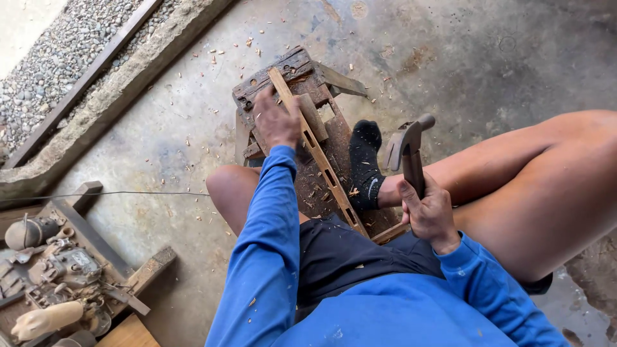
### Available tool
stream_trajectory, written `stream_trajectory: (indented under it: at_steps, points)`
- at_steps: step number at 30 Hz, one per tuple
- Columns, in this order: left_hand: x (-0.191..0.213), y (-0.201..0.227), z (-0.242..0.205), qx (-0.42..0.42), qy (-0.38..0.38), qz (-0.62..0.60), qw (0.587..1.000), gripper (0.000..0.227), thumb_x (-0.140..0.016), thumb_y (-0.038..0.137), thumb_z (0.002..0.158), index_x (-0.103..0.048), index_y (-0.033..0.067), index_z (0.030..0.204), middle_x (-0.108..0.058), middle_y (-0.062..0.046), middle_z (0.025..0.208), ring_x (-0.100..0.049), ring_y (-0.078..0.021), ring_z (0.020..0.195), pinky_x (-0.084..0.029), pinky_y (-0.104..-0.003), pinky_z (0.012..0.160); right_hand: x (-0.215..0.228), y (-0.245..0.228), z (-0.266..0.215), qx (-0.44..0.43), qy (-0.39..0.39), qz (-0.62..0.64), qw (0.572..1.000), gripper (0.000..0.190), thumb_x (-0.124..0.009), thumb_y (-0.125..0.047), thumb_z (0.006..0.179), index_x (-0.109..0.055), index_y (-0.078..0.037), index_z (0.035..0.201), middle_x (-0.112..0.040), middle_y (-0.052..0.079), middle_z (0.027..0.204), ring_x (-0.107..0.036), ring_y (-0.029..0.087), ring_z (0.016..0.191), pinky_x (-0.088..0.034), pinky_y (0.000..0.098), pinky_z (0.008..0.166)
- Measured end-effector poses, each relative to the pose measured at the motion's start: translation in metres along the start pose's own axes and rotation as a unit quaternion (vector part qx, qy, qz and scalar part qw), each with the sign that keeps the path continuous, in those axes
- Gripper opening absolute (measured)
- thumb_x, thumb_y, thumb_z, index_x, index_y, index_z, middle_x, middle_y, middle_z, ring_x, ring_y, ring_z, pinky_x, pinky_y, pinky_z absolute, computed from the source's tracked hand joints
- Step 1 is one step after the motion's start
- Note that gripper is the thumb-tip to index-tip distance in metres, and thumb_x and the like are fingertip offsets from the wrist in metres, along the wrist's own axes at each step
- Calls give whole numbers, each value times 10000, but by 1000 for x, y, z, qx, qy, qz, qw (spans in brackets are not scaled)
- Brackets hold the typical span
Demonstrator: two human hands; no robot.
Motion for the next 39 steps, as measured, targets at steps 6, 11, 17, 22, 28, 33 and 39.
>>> stream_trajectory:
  at_steps: [6,11,17,22,28,33,39]
  points:
    - [-34,89,-17,-118,-153,387,901,1222,-514,893,691,-352,30,1541,-247,-237,1642,-140,-396,1559,-20,-626,1167,-12,9,7,-10,-30,75,997,349,-648,-405,974,-630,-58,1005,-555,-28,600,-539,63,451,-441,248,396]
    - [-68,63,-7,-18,-156,152,976,978,-796,457,751,-359,19,1509,-460,-230,1472,-507,-371,1329,-309,-534,1176,-16,12,3,-7,-45,79,996,344,-647,-414,962,-660,-77,1030,-541,-22,572,-521,57,439,-425,239,391]
    - [52,67,-32,-15,-75,-331,940,858,-867,102,796,-356,85,1485,-661,-197,1249,-714,-302,1095,-628,-404,930,-13,20,9,4,-56,107,993,351,-640,-422,981,-635,-72,1010,-536,-27,581,-510,48,442,-408,225,394]
    - [125,42,-84,-121,23,-566,815,654,-842,9,904,-478,40,1447,-653,-158,1343,-680,-254,1180,-588,-400,1034,-15,31,21,-9,-78,120,990,350,-637,-425,986,-613,-76,999,-541,-24,608,-510,56,447,-420,230,393]
    - [119,17,-126,-87,126,-601,784,612,-834,-12,883,-511,35,1401,-600,-109,1352,-611,-217,1250,-557,-367,1103,-27,23,16,-15,-108,106,988,351,-618,-430,975,-628,-82,1023,-532,-22,599,-503,68,430,-402,240,380]
    - [108,19,-157,-130,174,-529,820,674,-821,91,952,-399,112,1477,-572,-84,1353,-596,-229,1252,-541,-377,1112,-32,10,11,-12,-112,56,992,375,-634,-433,968,-640,-58,987,-556,-11,613,-525,71,454,-443,246,409]
    - [140,65,-190,-258,107,-311,908,649,-854,132,859,-504,87,1404,-573,-122,1296,-600,-300,1187,-532,-413,1052,-35,13,12,-14,-118,56,991,383,-621,-433,981,-631,-50,977,-556,-12,619,-528,70,460,-444,245,417]
Point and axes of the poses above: each hand's wrist, its own z-axis towards the middle knuckle, its own x-axis out of the back of the hand, y = z × x, the point moved 10 cm from there along z, towards the middle knuckle
